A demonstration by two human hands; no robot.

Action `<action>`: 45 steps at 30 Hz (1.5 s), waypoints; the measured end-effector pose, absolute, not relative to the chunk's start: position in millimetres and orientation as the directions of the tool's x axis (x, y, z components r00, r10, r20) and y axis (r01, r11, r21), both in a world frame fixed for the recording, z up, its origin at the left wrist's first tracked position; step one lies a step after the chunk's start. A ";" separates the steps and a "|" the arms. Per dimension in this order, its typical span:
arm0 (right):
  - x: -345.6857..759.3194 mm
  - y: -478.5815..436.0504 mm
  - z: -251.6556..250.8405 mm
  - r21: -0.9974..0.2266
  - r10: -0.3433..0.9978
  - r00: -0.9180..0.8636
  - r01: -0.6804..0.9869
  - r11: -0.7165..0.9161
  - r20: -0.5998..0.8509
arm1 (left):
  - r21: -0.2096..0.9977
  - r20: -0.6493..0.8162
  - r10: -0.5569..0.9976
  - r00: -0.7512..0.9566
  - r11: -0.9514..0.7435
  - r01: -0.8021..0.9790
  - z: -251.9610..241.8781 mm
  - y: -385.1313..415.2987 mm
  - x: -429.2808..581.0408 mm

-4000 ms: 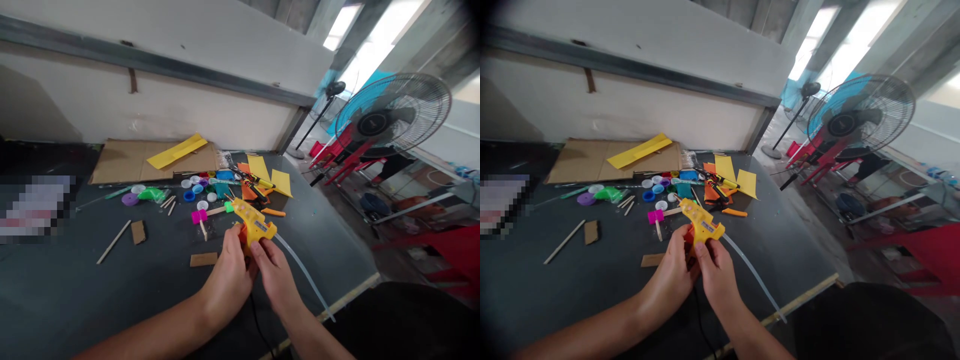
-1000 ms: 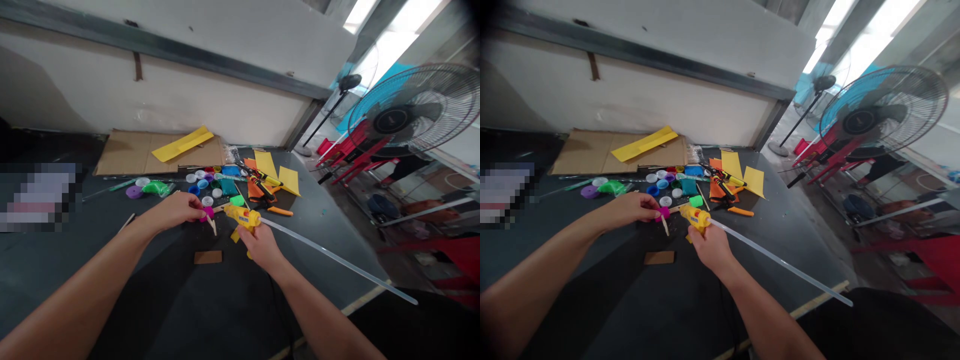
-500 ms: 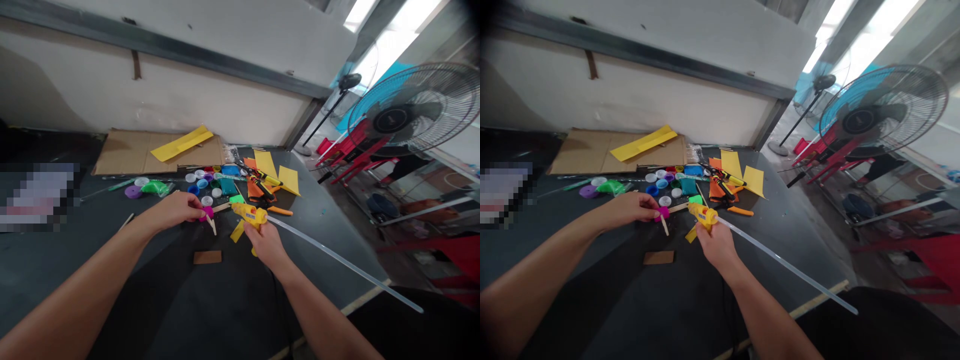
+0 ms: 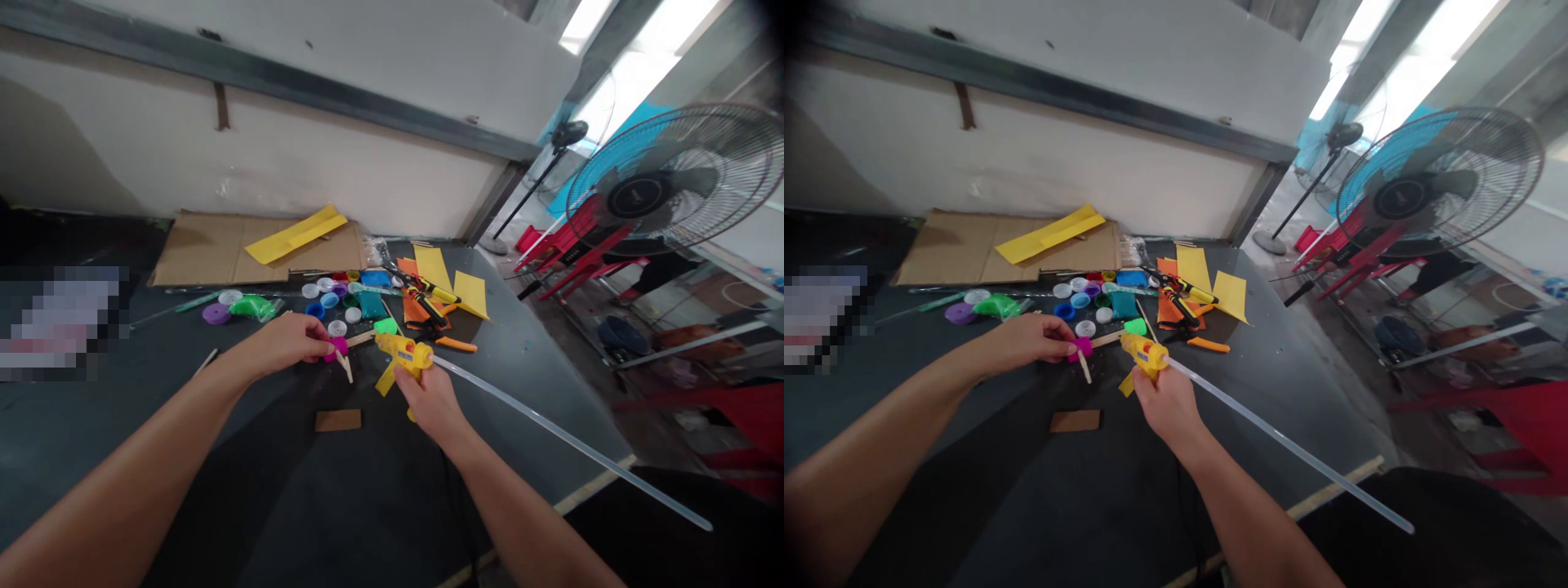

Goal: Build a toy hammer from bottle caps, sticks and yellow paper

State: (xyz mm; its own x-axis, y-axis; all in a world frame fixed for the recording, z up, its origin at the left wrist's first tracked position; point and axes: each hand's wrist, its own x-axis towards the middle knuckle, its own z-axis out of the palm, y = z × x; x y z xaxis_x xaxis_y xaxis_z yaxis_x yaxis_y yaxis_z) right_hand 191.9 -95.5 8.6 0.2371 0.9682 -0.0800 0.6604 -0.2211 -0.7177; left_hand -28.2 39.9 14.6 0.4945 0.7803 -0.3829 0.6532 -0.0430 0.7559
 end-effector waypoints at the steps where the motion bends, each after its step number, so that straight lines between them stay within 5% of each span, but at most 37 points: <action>1: 189.7 -95.9 8.0 -0.725 0.974 0.216 0.659 -0.199 -0.071 | 0.751 -0.383 0.782 0.491 -0.046 0.658 14.2 40.2 -28.2; 23: 170.7 -98.2 10.0 -0.713 0.995 0.084 0.695 -0.092 -0.048 | 0.779 -0.398 0.777 0.488 0.005 0.627 13.4 41.2 -27.9; 45: 196.1 -92.5 3.7 -0.800 0.945 0.303 0.532 -0.276 -0.124 | 0.801 -0.412 0.766 0.493 0.046 0.597 7.3 44.0 -31.5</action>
State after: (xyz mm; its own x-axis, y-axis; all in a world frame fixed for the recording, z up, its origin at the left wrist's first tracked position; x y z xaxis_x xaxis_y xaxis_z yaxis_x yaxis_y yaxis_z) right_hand 196.1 -92.5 3.7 0.3031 0.9448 -0.1243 0.5323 -0.2761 -0.8002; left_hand -31.5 44.0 7.3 0.4930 0.7665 -0.4116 0.5971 0.0461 0.8009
